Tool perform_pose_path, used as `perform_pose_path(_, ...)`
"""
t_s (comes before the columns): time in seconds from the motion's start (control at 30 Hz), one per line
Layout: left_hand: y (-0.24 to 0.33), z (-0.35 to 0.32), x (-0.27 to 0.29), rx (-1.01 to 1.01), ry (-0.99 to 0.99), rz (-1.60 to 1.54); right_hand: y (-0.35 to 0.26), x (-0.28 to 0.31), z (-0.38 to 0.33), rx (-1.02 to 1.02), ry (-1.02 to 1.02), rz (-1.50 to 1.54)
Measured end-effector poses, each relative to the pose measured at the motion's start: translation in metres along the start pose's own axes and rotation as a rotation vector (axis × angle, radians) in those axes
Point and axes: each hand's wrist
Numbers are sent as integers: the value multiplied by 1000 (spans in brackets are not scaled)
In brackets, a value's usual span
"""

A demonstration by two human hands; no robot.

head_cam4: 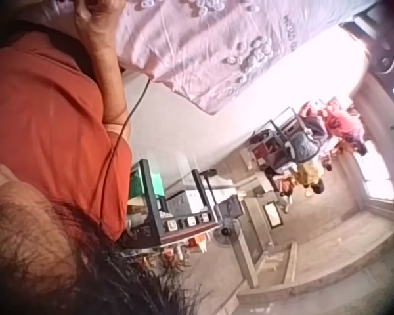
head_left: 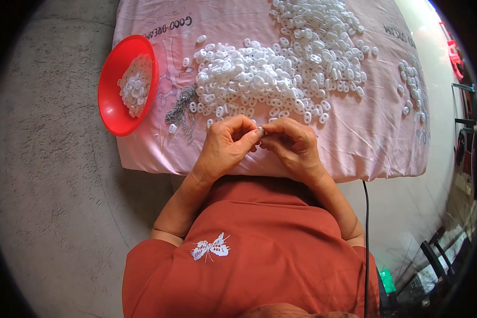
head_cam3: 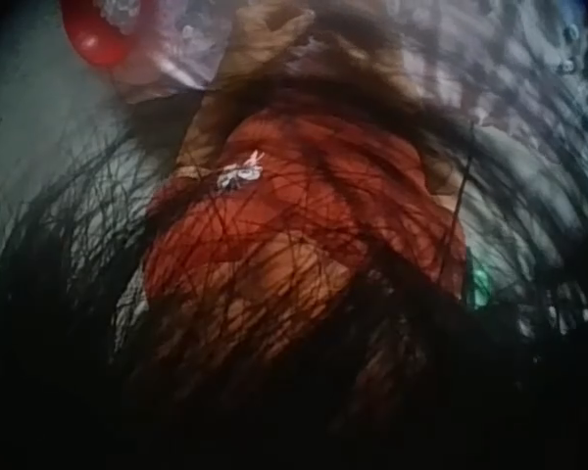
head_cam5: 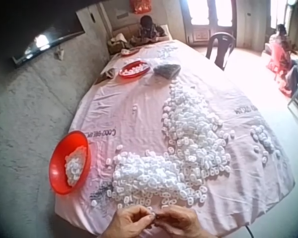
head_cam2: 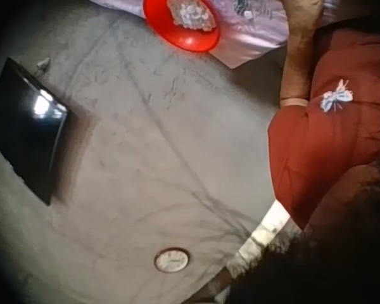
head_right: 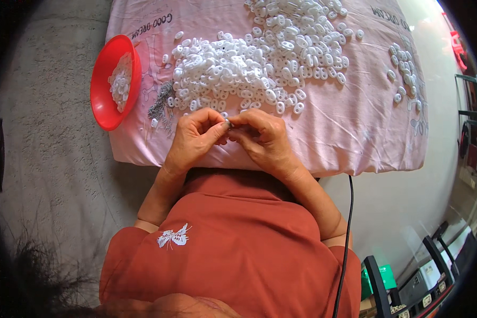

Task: The person assembles small plastic pieces together by hand on a table.

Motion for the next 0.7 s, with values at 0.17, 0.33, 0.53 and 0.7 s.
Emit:
perform_pose_path(0.17, -8, -1, -3, -72, 13, 38, -5, -1, 0, -96, 25, 68)
perform_pose_path(0.33, -3, -13, 7, -166, 100, 188, -11, 0, 1, -162, -15, 73)
perform_pose_path(0.53, -16, -19, 78, -284, 535, 529, -9, -1, -2, -245, 32, 218)
perform_pose_path(0.7, -17, -29, 90, -226, 546, 741, -7, -2, -1, -202, 42, 164)
Point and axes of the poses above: each hand's wrist, its own z-axis towards the middle knuckle, its own x-axis out of the back of the hand, y = z × x, and after that the axes turned 4 degrees about x, right-handed
